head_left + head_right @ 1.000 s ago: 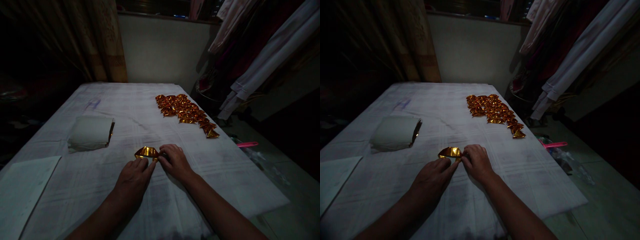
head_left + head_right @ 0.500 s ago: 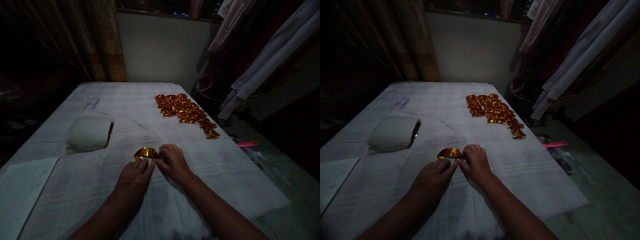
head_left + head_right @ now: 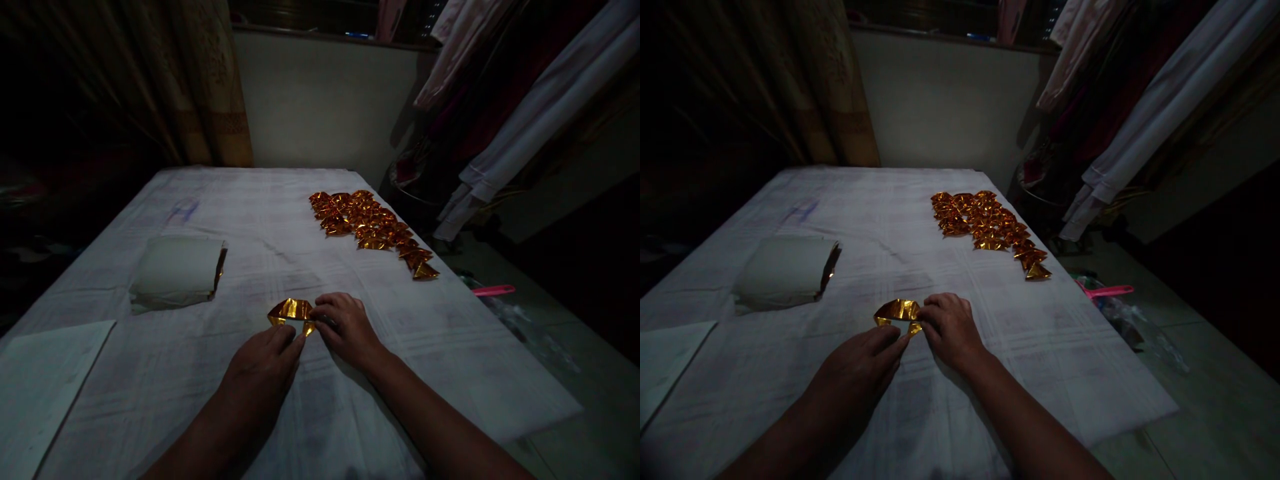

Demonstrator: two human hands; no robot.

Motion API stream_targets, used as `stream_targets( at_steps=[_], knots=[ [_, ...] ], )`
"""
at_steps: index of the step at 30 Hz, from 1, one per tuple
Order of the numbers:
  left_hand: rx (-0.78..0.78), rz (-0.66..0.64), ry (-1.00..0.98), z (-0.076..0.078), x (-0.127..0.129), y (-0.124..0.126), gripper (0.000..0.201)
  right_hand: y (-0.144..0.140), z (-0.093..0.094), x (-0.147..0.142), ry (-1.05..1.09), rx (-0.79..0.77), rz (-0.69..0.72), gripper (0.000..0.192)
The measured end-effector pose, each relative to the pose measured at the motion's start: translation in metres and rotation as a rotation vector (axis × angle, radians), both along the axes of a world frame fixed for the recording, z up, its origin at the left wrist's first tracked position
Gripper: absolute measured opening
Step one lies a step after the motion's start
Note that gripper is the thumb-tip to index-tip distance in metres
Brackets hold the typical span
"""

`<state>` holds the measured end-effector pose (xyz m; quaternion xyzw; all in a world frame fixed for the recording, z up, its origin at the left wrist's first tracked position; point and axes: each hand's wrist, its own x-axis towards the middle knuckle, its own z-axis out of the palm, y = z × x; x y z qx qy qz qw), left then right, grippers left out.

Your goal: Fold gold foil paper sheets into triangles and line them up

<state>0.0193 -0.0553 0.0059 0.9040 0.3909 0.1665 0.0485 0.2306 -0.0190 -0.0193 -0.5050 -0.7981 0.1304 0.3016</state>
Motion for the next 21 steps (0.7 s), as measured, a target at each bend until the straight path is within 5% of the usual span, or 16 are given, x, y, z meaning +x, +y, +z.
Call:
stream_targets(
  at_steps=[6,15,21],
  knots=[
    [0.051,0.013,-0.012,0.002,0.002,0.002,0.024,-0.001,0.000,-0.004,-0.005,-0.002,0.001,0.018],
    [-0.163,-0.052,-0.174,0.016,-0.018,0.012,0.022,0.003,-0.004,0.001,0.015,0.015,0.029,0.018],
    [-0.131,0.149,-0.266,0.023,-0.042,0.027,0.016,-0.001,0.000,-0.003,-0.002,0.080,0.063,0.019]
  ],
)
